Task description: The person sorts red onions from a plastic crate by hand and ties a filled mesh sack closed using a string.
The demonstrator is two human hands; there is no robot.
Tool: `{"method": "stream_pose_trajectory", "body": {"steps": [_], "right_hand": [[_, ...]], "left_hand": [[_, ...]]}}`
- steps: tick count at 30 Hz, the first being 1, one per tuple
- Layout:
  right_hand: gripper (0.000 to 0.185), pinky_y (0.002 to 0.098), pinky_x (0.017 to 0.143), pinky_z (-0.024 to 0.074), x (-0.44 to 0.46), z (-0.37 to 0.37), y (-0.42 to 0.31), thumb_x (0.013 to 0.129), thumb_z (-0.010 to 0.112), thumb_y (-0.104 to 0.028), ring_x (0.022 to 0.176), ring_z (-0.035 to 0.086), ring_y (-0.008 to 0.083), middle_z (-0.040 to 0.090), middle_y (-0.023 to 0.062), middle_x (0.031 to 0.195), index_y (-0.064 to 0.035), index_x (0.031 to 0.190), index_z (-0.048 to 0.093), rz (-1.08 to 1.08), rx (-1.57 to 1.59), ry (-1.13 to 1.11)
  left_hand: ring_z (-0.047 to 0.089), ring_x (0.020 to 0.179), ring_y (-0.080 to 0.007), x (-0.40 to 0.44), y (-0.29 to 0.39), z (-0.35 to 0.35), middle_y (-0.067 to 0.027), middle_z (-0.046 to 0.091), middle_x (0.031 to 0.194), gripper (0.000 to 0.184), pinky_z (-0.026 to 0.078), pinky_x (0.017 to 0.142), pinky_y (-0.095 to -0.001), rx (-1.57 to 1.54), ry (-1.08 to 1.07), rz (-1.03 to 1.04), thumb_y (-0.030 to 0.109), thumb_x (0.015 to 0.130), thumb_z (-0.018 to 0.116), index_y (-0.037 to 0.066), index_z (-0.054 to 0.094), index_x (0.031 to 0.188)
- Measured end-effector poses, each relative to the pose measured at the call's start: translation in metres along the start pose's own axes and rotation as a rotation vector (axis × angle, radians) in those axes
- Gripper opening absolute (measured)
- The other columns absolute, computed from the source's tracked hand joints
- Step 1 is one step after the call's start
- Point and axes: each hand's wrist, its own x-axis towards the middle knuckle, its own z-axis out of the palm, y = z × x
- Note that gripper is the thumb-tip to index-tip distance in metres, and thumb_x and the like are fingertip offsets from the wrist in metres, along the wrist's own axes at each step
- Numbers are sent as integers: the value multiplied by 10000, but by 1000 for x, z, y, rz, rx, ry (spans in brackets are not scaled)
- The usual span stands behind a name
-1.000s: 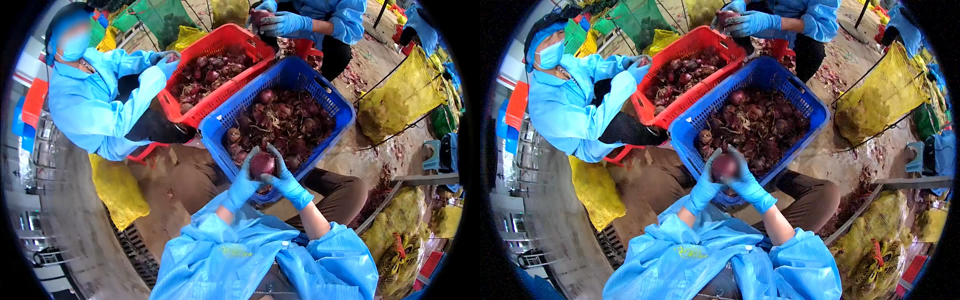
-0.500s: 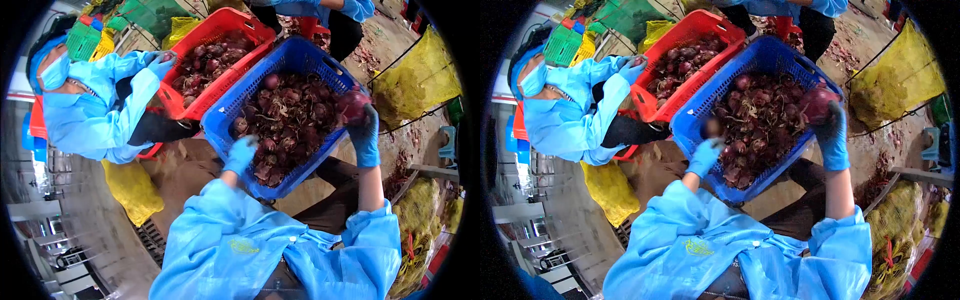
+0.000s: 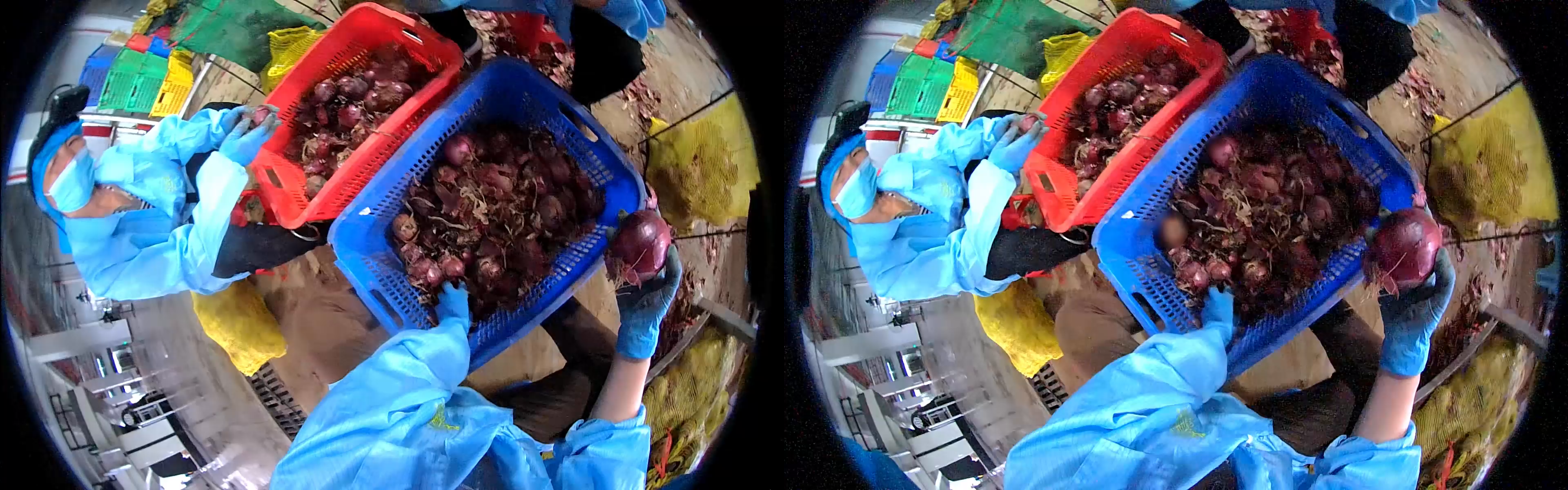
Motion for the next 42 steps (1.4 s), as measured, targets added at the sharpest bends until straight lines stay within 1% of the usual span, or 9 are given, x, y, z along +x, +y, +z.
{"method": "stream_pose_trajectory", "body": {"steps": [4, 8, 11, 15, 21, 23, 25, 36, 42], "right_hand": [[571, 513, 967, 388, -2, 1, -2, 804, 534, -367, 1165, 451, 337, 440, 148, 1294, -94, 1290, 411, -9, 25, 51], [559, 480, 960, 400, -6, 9, 5, 780, 579, -377, 1148, 469, 304, 477, 117, 1259, -97, 1247, 451, 8, 22, -38], [528, 459, 939, 412, -6, 13, 14, 772, 601, -388, 1116, 493, 265, 517, 83, 1215, -108, 1206, 494, 56, 12, -78], [440, 415, 851, 466, -18, 28, 32, 819, 554, -381, 1040, 539, 231, 560, 66, 1133, -123, 1174, 519, 176, -41, -234], [442, 410, 841, 483, -33, 23, 89, 848, 538, -408, 973, 577, 236, 581, 93, 1106, -98, 1162, 517, 436, -229, -438], [415, 418, 878, 462, -37, 24, 110, 856, 537, -378, 996, 569, 244, 570, 102, 1124, -112, 1174, 511, 600, -273, -492], [454, 416, 916, 439, -41, 26, 125, 863, 531, -371, 1055, 536, 256, 532, 125, 1171, -91, 1216, 471, 708, -296, -552], [459, 386, 888, 458, -57, 45, 133, 861, 533, -328, 991, 571, 216, 563, 98, 1130, -65, 1229, 454, 664, -360, -763], [416, 430, 903, 446, -55, 39, 136, 850, 523, -293, 1001, 561, 262, 563, 126, 1106, -65, 1193, 467, 766, -262, -636]], "left_hand": [[517, 1002, -402, 1, -11, -24, -251, 524, 1088, 513, 443, 805, -466, 36, -258, 446, 269, 772, 637, 29, 411, 1165], [510, 1004, -202, -4, -4, -93, -83, 520, 1110, 702, 422, 887, -333, -1048, -653, 225, 195, 662, 756, 49, 356, 1221], [529, 1025, -199, -23, 13, -153, -83, 542, 1128, 618, 415, 923, -330, -1449, -887, 106, 220, 732, 679, 28, 404, 1250], [534, 1067, -265, -54, 28, -203, -112, 556, 1170, 474, 442, 926, -400, -1694, -894, 314, 286, 769, 599, 40, 519, 1166], [533, 1064, -302, -65, 21, -211, -137, 555, 1167, 469, 438, 929, -442, -1760, -724, 430, 368, 857, 461, 34, 512, 1182], [514, 1095, -291, -89, 31, -231, -122, 537, 1195, 457, 430, 931, -463, -1886, -1131, 217, 380, 870, 430, 76, 495, 1205], [501, 1115, -280, -93, 39, -236, -113, 520, 1216, 466, 422, 930, -485, -1842, -1105, 281, 411, 880, 411, 112, 471, 1232], [568, 959, -197, -78, 52, -218, -62, 614, 970, 560, 445, 883, -338, -1334, -420, 822, 559, 871, 412, 45, 578, 1020], [566, 989, -175, -97, 48, -223, -52, 592, 1081, 388, 459, 877, -337, -1681, -762, 432, 398, 876, 537, 87, 549, 1107]]}}
